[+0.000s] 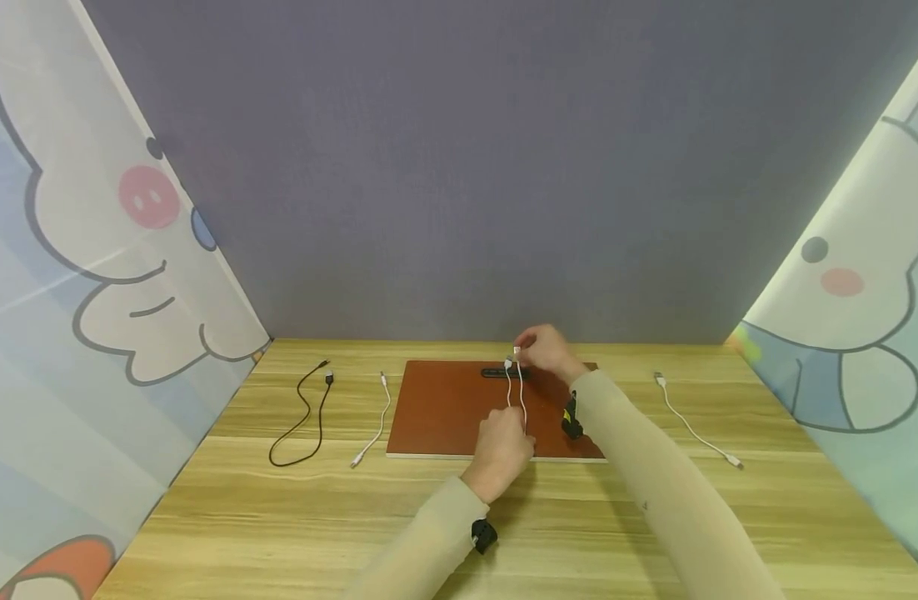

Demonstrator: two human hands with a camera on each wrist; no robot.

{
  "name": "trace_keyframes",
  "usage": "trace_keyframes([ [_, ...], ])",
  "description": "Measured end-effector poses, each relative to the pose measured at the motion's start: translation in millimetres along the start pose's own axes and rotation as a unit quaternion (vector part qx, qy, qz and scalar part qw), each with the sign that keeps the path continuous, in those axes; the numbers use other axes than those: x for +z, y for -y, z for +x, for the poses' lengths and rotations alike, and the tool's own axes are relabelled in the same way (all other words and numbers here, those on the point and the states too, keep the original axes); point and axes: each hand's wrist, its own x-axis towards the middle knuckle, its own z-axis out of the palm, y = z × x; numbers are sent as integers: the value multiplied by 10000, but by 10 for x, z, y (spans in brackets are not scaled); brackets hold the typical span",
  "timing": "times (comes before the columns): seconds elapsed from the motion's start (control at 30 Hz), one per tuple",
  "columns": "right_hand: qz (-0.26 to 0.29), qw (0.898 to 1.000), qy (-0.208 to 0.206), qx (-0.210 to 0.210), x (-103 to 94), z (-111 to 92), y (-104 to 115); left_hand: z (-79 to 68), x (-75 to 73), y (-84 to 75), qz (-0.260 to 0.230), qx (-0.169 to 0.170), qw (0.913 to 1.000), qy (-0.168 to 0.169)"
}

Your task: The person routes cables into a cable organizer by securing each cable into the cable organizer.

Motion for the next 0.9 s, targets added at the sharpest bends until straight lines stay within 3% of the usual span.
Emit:
trace_keyframes([
  [0.43,-609,9981,-51,-110,61,53,-59,2,-2,5,375,225,9989,-142],
  [0.77,-1200,9923,-137,-272,109,58,-42,2,15,-25,471,76,9989,-30],
  [0.9,-1429,9893,-142,-240,127,70,-33,5,26,-38,726,110,9973,-31],
])
